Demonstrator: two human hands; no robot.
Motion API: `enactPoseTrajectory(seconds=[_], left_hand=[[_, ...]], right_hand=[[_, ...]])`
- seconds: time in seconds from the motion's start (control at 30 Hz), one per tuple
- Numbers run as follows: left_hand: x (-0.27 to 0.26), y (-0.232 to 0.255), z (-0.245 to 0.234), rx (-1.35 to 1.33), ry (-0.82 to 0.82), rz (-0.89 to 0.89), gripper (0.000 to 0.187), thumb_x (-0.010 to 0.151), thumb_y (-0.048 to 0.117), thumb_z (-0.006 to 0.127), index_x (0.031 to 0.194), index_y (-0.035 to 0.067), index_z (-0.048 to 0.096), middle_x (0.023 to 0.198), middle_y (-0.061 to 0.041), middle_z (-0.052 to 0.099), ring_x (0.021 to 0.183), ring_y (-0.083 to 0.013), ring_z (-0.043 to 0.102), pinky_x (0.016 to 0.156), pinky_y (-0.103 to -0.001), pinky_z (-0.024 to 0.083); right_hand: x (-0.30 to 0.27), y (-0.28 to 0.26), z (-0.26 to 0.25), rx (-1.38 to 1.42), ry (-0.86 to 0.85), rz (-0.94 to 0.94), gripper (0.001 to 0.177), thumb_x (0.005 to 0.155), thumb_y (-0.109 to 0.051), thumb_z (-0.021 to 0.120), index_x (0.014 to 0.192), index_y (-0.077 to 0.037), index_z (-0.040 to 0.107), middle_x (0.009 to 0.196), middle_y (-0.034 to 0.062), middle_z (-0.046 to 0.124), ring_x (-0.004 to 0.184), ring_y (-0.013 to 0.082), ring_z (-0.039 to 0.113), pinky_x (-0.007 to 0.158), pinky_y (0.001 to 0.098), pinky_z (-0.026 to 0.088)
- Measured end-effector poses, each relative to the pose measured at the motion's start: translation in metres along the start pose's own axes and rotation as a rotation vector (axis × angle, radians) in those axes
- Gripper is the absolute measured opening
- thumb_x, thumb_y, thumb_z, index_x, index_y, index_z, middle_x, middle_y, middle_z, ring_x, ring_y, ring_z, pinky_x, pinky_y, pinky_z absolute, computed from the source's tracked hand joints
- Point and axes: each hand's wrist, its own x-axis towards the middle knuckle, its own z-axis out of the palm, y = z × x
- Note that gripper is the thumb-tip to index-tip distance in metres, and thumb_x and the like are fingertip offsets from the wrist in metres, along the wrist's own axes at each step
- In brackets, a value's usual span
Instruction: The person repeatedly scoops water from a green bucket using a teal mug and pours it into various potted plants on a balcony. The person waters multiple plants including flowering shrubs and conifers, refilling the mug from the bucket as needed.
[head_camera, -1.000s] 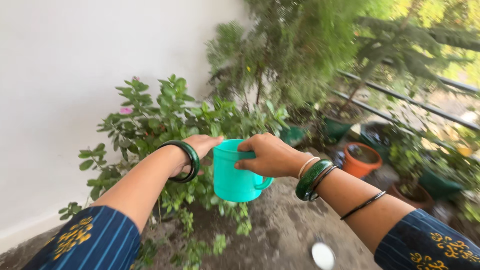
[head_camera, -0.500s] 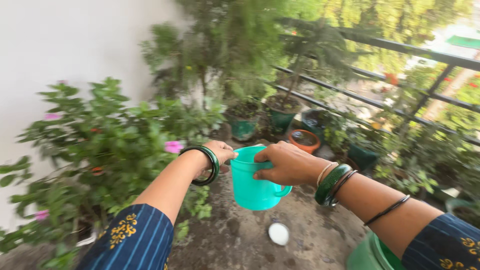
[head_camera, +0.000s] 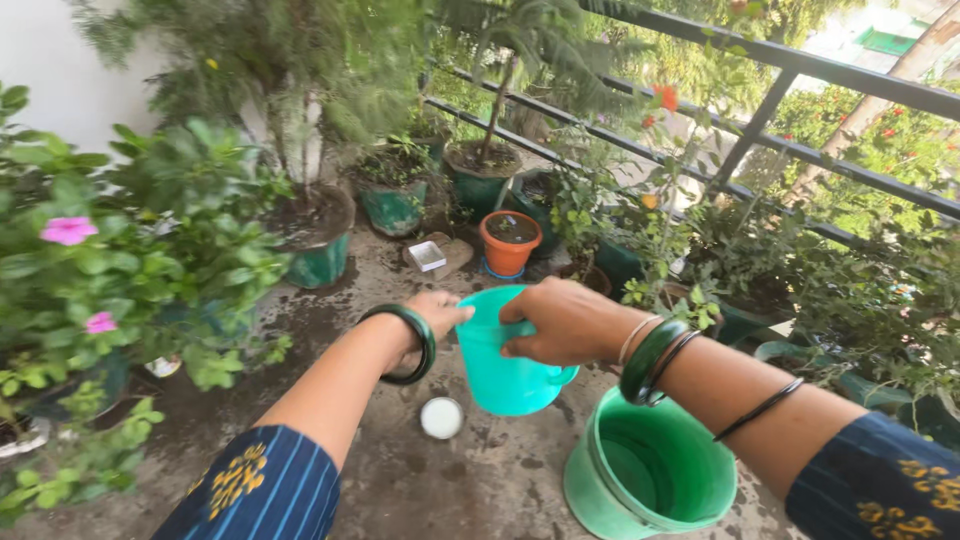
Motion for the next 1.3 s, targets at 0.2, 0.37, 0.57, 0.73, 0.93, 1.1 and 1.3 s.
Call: enactPoseTrajectory(seconds=[0.2,0.37,0.57,0.73,0.93,1.1,1.3], left_hand=[[0.028,0.016,0.053,0.022,-0.002,-0.125,0.045,0.093,0.040,0.069,0.129,0.013,0.064,0.118,-0.011,0.067,0.102,-0.0217,0.062,0.082,-0.041,0.052],[0.099,0.027,0.119,0.021,-0.221,-0.154,0.034,0.092,0.035,0.068,0.121,0.018,0.069,0.106,0.002,0.065,0.095,-0.0157,0.062,0.076,-0.038,0.051],[0.183,0.031,0.201,0.155,-0.378,-0.173,0.029,0.092,0.028,0.065,0.119,0.020,0.069,0.093,0.002,0.069,0.079,-0.0133,0.065,0.065,-0.036,0.050],[0.229,-0.010,0.272,0.234,-0.418,-0.092,0.037,0.086,0.027,0.075,0.122,0.018,0.073,0.092,-0.001,0.068,0.079,-0.0156,0.062,0.070,-0.039,0.054],[0.240,-0.074,0.360,0.903,-0.141,0.293,0.051,0.081,0.040,0.085,0.130,0.033,0.070,0.136,-0.017,0.052,0.121,-0.0396,0.053,0.101,-0.047,0.046],[0.252,-0.098,0.415,1.359,-0.258,0.821,0.021,0.098,0.017,0.061,0.111,0.016,0.078,0.130,-0.009,0.065,0.133,-0.0297,0.054,0.108,-0.045,0.047],[0.295,-0.133,0.485,1.305,-0.492,0.500,0.026,0.096,0.016,0.062,0.120,0.016,0.074,0.137,-0.010,0.060,0.135,-0.0309,0.053,0.109,-0.045,0.047]], right_hand=[[-0.003,0.070,0.040,0.076,-0.032,-0.015,0.040,0.081,-0.037,0.074,0.111,-0.011,0.075,0.094,0.0208,0.074,0.091,0.0408,0.070,0.083,0.0500,0.054],[-0.013,0.160,0.083,0.052,-0.108,0.099,0.044,0.082,-0.039,0.072,0.116,-0.010,0.074,0.099,0.0222,0.074,0.099,0.0407,0.070,0.090,0.0492,0.053],[-0.024,0.277,0.164,-0.050,-0.529,0.310,0.049,0.081,-0.039,0.070,0.122,-0.013,0.073,0.110,0.0178,0.074,0.107,0.0374,0.070,0.097,0.0449,0.055],[-0.038,0.329,0.279,-0.025,-0.708,0.403,0.061,0.074,-0.041,0.076,0.127,-0.012,0.069,0.114,0.0148,0.073,0.111,0.0331,0.069,0.097,0.0466,0.054],[-0.067,0.368,0.434,-0.002,-0.826,0.392,0.075,0.059,-0.049,0.090,0.119,-0.006,0.073,0.113,0.0155,0.075,0.108,0.0328,0.071,0.092,0.0433,0.058],[-0.081,0.385,0.537,0.005,-0.919,0.409,0.066,0.062,-0.045,0.090,0.113,-0.006,0.076,0.112,0.0151,0.076,0.109,0.0315,0.071,0.093,0.0433,0.058],[-0.085,0.405,0.597,0.003,-0.978,0.439,0.065,0.062,-0.044,0.090,0.113,-0.006,0.077,0.115,0.0145,0.076,0.109,0.0306,0.072,0.093,0.0424,0.058]])
